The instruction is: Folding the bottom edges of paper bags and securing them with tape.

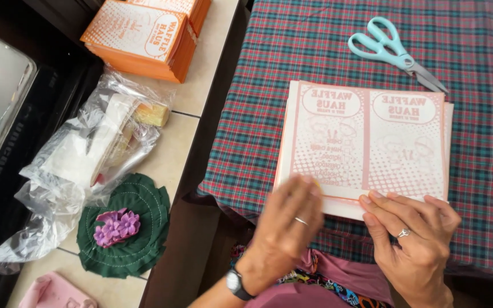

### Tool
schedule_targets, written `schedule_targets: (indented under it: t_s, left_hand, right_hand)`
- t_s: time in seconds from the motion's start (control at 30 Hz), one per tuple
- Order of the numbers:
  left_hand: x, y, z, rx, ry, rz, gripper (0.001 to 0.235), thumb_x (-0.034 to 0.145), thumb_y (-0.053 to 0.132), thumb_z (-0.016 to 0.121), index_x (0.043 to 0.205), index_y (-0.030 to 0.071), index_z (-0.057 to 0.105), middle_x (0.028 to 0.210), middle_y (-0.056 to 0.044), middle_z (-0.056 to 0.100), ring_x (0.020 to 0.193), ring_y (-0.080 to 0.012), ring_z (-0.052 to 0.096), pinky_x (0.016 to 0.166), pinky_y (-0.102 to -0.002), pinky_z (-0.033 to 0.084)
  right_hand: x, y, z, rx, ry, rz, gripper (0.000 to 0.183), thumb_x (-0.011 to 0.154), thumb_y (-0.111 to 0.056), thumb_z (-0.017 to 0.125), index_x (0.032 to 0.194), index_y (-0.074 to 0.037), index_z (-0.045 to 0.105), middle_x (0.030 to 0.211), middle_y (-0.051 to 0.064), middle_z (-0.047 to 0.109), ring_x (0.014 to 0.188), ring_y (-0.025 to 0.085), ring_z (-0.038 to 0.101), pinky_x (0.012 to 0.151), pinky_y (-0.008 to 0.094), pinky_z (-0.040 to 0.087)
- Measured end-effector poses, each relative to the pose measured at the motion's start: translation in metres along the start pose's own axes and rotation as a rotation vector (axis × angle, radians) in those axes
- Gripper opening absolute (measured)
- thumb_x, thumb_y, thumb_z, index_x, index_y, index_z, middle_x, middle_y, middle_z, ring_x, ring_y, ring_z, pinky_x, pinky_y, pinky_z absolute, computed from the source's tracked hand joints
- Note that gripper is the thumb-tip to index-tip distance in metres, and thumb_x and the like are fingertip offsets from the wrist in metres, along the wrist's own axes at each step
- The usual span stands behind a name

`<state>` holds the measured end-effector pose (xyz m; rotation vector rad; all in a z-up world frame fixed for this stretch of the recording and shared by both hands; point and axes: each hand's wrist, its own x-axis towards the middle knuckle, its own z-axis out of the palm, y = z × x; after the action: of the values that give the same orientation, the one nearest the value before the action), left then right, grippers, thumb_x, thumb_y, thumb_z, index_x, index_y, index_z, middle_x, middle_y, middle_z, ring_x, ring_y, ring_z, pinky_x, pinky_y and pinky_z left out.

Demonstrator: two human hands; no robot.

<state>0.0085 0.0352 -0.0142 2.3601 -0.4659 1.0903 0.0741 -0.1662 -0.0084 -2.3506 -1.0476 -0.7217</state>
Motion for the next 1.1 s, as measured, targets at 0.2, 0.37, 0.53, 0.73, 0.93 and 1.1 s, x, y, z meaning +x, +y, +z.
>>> schedule_targets:
  t_s: [0.2, 0.37, 0.53, 0.73, 0.93, 1.1]
  left_hand:
    - [-0.005, -0.019, -0.025, 0.126, 0.107, -0.342, 0.026, 0.092, -0.007, 0.077, 0.116, -0.013, 0.068, 0.118, -0.026, 0.069, 0.109, -0.0427, 0.066, 0.097, -0.047, 0.064]
    - [0.008, 0.025, 0.022, -0.239, 0.022, -0.138, 0.019, 0.104, -0.008, 0.059, 0.117, -0.022, 0.056, 0.126, -0.038, 0.056, 0.116, -0.0557, 0.059, 0.108, -0.068, 0.053]
    - [-0.017, -0.006, 0.007, -0.217, -0.073, -0.146, 0.030, 0.102, -0.011, 0.062, 0.131, -0.017, 0.056, 0.140, -0.036, 0.052, 0.131, -0.0562, 0.056, 0.115, -0.068, 0.049]
    - [-0.009, -0.020, -0.008, 0.177, 0.097, -0.336, 0.025, 0.093, -0.007, 0.074, 0.115, -0.016, 0.066, 0.122, -0.027, 0.067, 0.114, -0.0439, 0.065, 0.101, -0.049, 0.059]
    - [0.006, 0.020, 0.023, -0.217, -0.032, -0.164, 0.020, 0.107, -0.009, 0.053, 0.118, -0.025, 0.058, 0.129, -0.042, 0.056, 0.116, -0.0623, 0.058, 0.102, -0.065, 0.055]
    - [0.001, -0.012, -0.006, -0.015, 0.078, -0.288, 0.020, 0.097, -0.006, 0.068, 0.117, -0.011, 0.067, 0.125, -0.028, 0.067, 0.117, -0.0476, 0.065, 0.102, -0.054, 0.060]
  right_hand:
    - [-0.002, 0.001, 0.002, 0.011, 0.013, 0.008, 0.008, 0.098, -0.011, 0.078, 0.103, -0.012, 0.083, 0.110, 0.001, 0.078, 0.102, 0.021, 0.068, 0.110, 0.040, 0.032]
    - [-0.002, 0.001, 0.000, -0.004, -0.019, 0.017, 0.008, 0.098, -0.012, 0.075, 0.103, -0.011, 0.081, 0.110, 0.001, 0.078, 0.102, 0.022, 0.068, 0.112, 0.042, 0.031]
    - [-0.001, 0.003, 0.003, -0.009, -0.006, 0.023, 0.011, 0.098, -0.012, 0.076, 0.106, -0.014, 0.082, 0.111, -0.001, 0.078, 0.101, 0.019, 0.067, 0.114, 0.040, 0.029]
    - [0.002, 0.002, 0.002, 0.023, 0.006, 0.026, 0.011, 0.097, -0.013, 0.075, 0.105, -0.011, 0.082, 0.108, 0.000, 0.078, 0.102, 0.019, 0.066, 0.115, 0.041, 0.028]
    - [0.007, 0.000, -0.001, 0.001, -0.035, 0.018, 0.013, 0.099, -0.014, 0.070, 0.106, -0.012, 0.081, 0.110, -0.002, 0.077, 0.102, 0.020, 0.067, 0.114, 0.041, 0.027]
    - [0.005, 0.000, 0.000, 0.019, -0.019, 0.024, 0.014, 0.097, -0.015, 0.071, 0.108, -0.014, 0.081, 0.112, -0.003, 0.077, 0.102, 0.017, 0.067, 0.102, 0.037, 0.030]
